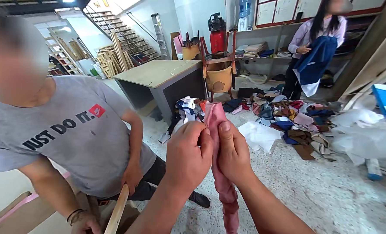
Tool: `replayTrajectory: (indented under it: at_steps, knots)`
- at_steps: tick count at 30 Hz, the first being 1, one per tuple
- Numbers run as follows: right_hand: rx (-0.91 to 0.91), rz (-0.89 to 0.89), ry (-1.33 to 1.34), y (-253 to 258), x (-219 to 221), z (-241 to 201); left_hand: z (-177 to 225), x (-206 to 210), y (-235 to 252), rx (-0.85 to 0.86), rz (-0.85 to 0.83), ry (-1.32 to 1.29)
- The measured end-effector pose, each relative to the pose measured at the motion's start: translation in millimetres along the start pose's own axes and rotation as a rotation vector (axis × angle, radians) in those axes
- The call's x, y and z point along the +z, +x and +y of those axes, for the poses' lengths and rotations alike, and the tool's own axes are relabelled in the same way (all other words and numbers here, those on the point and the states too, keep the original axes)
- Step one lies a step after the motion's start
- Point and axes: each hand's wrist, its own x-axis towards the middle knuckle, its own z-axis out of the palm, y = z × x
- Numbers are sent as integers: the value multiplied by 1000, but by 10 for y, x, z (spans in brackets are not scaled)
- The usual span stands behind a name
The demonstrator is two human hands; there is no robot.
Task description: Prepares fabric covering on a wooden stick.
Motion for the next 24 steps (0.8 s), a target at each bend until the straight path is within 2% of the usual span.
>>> replayTrajectory:
  at_steps: [4, 9, 14, 16, 20, 24]
  knots:
    - [26, 10, 0, -115, 0, 135, 15, 77, -117, -9, -7, -14]
    - [112, -10, 18, -364, -55, 546, -77, 303, -417, -20, -123, -48]
    - [27, -2, 27, -667, -57, 828, -114, 393, -736, 55, -120, -21]
    - [2, -36, 57, -731, -47, 820, -118, 336, -791, 88, -98, -5]
    - [43, -240, 188, -663, -147, 652, -156, 131, -804, 121, -123, -26]
    - [33, -305, 218, -353, -136, 300, -80, -133, -604, -51, -204, -204]
